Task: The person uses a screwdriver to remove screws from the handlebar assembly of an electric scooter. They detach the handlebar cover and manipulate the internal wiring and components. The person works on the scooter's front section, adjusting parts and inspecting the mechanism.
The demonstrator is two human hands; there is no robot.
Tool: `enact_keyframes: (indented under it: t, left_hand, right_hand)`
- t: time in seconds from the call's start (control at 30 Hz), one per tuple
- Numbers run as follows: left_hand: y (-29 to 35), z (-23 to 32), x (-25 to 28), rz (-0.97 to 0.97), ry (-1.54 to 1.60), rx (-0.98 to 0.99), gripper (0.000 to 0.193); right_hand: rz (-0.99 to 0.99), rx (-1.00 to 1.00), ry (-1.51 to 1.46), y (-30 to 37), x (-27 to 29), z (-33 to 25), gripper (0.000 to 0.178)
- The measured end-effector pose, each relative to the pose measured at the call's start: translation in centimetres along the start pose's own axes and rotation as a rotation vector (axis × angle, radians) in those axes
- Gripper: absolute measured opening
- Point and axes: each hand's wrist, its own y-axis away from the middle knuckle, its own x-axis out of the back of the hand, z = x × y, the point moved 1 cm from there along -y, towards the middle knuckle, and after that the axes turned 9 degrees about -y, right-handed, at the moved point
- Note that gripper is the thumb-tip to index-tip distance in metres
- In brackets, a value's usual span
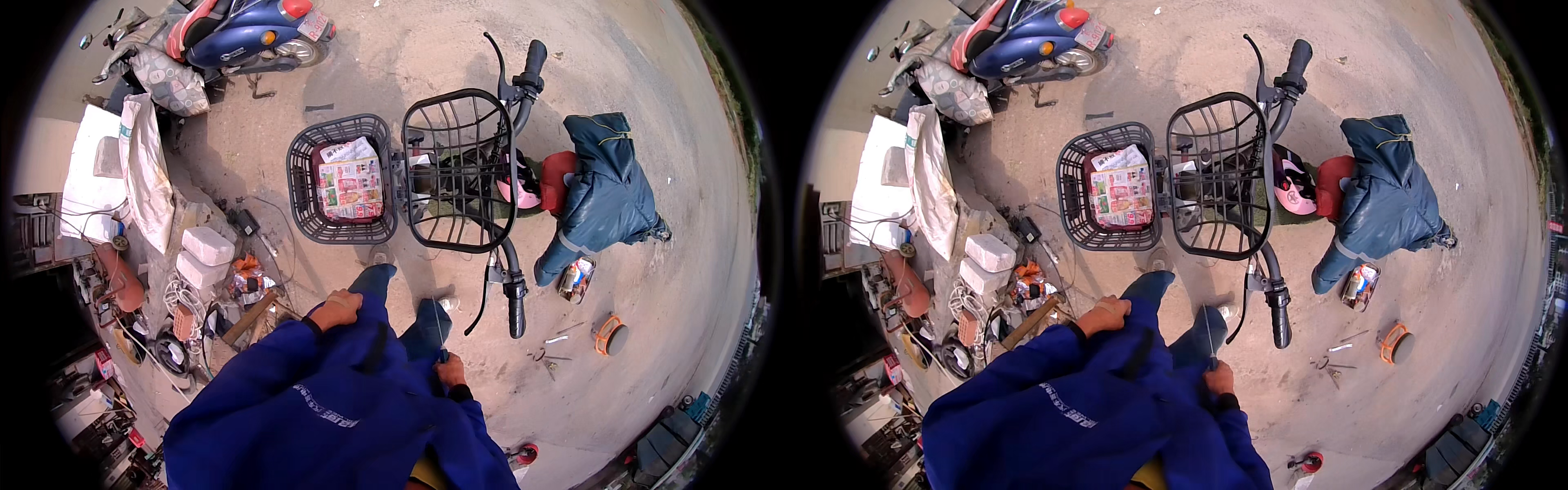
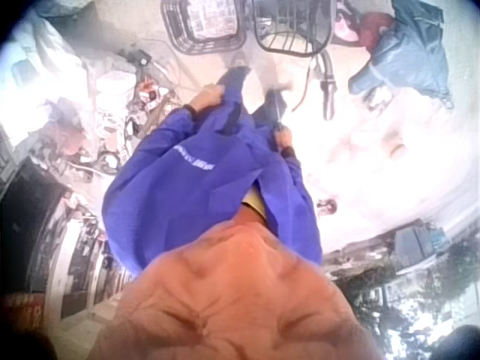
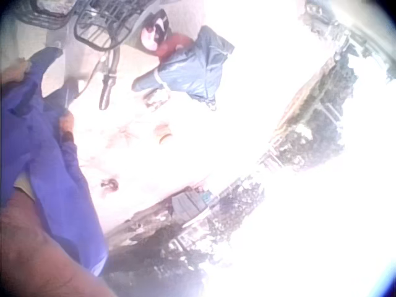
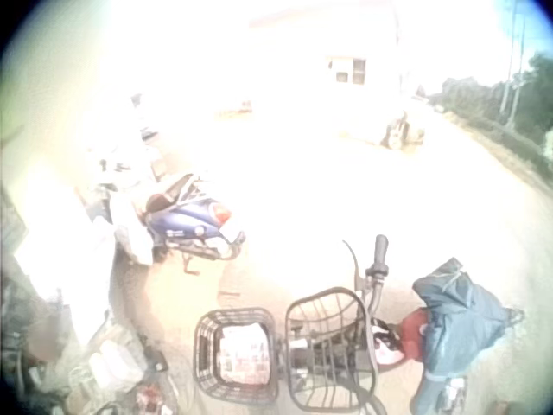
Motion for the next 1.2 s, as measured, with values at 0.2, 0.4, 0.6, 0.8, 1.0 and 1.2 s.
enact_keyframes:
  t: [0.2, 0.4, 0.6, 0.8, 1.0, 1.2]
  left_hand:
    - [4.0, 4.0, -4.4, 0.035, 0.401, 0.081, 0.026]
    - [11.8, 12.2, -8.5, -0.153, 0.731, -0.062, 0.028]
    - [10.3, 12.9, -12.8, -0.346, 0.757, -0.217, 0.035]
    - [9.9, 9.9, -11.4, -0.371, 0.683, -0.221, 0.034]
    - [8.7, 5.0, -6.7, -0.264, 0.568, -0.205, 0.033]
    - [7.0, 2.4, 0.4, 0.301, 0.672, -0.097, 0.039]
  right_hand:
    - [-0.216, 0.112, 0.117, -3.3, 4.7, 3.1, 0.029]
    - [-0.595, -0.095, -0.286, 0.0, 14.1, 8.9, 0.022]
    - [-0.601, -0.105, -0.39, 2.1, 13.0, 9.3, 0.034]
    - [-0.67, -0.017, 0.048, 3.5, 11.2, 3.5, 0.043]
    - [-0.354, -0.309, -0.351, 4.9, 10.7, -0.4, 0.045]
    - [-0.064, -0.212, -1.075, 1.1, 17.5, -1.5, 0.041]
